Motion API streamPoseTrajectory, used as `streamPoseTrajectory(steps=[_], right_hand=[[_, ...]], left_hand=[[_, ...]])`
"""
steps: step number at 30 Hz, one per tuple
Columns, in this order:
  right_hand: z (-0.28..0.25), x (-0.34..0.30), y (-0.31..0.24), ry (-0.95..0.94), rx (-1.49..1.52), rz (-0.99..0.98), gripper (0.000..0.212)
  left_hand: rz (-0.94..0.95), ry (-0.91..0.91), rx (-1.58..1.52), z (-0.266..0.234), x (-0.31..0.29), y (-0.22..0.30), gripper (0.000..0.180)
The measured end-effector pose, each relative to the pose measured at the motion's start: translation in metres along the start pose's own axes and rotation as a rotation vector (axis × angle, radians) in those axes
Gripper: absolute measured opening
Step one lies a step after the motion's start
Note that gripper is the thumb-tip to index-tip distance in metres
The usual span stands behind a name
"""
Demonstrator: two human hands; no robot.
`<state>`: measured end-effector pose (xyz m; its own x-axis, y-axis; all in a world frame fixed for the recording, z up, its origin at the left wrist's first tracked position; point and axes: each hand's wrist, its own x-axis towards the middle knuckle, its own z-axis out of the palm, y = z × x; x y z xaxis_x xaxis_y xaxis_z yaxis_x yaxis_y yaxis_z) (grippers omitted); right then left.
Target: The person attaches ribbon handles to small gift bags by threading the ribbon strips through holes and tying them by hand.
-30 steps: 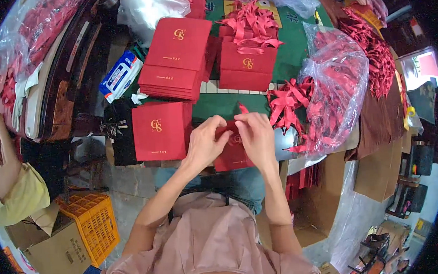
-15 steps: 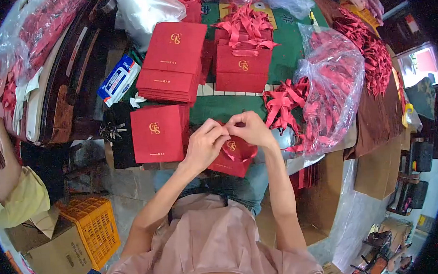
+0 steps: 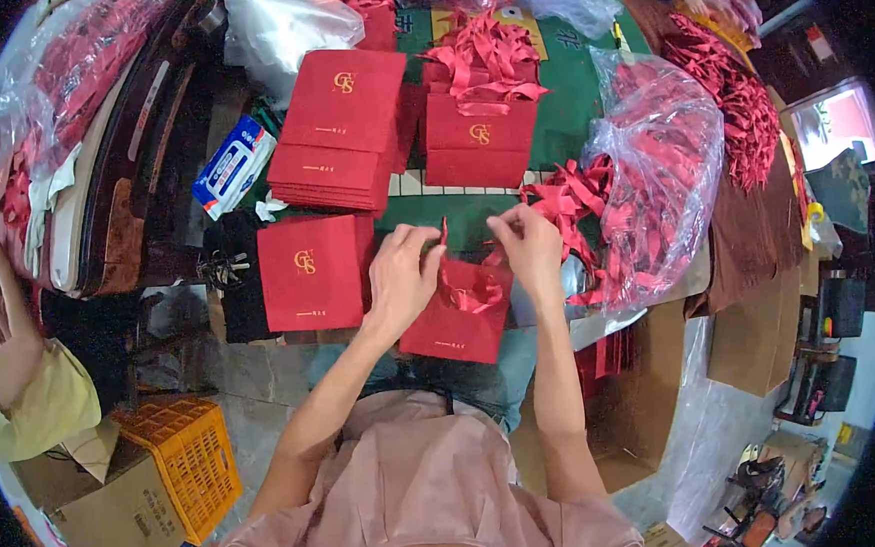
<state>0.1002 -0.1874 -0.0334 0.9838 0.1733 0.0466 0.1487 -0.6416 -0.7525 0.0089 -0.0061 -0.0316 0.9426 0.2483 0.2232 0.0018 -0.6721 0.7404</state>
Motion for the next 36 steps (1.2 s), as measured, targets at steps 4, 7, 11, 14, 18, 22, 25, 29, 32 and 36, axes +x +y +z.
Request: streamPoseTrajectory(steps=[4, 7, 11, 14, 18, 22, 25, 29, 32, 36], right_hand=[[0.006, -0.003, 0.000, -0.117, -0.152, -0.043, 0.027], [0.002, -0.005, 0.000, -0.188, -0.127, -0.106, 0.027], [-0.001, -0.007, 0.009, -0.207, -0.054, -0.171, 0.016], [-0.001, -0.009, -0.004, -0.169, -0.013, -0.168, 0.012], [0.012, -0.009, 0.000, -0.284, 0.471, 0.084, 0.019], [0.020, -0.012, 0.005, -0.297, 0.673, 0.044, 0.015], [0.014, -0.012, 0.001, -0.393, 0.736, 0.172, 0.013], [0.007, -0.009, 0.004, -0.457, 0.783, 0.191, 0.013], [0.003, -0.007, 0.009, -0.595, 0.864, 0.277, 0.015], [0.003, -0.009, 0.009, -0.607, 0.898, 0.249, 0.016]], left_hand=[[0.044, -0.003, 0.106, 0.014, 0.019, -0.002, 0.021], [-0.011, -0.057, 0.119, 0.025, 0.022, -0.009, 0.027], [-0.077, -0.094, 0.077, 0.033, 0.021, -0.017, 0.025], [-0.149, -0.105, -0.057, 0.028, 0.021, -0.015, 0.021], [-0.283, -0.149, -0.365, 0.025, 0.017, -0.008, 0.016], [-0.295, -0.175, -0.355, 0.017, 0.018, 0.000, 0.017], [-0.258, -0.190, -0.362, 0.014, 0.018, -0.003, 0.017], [-0.240, -0.259, -0.401, 0.009, 0.019, -0.001, 0.015], [-0.275, -0.340, -0.500, 0.007, 0.021, 0.000, 0.013], [-0.306, -0.406, -0.444, 0.000, 0.023, 0.005, 0.014]])
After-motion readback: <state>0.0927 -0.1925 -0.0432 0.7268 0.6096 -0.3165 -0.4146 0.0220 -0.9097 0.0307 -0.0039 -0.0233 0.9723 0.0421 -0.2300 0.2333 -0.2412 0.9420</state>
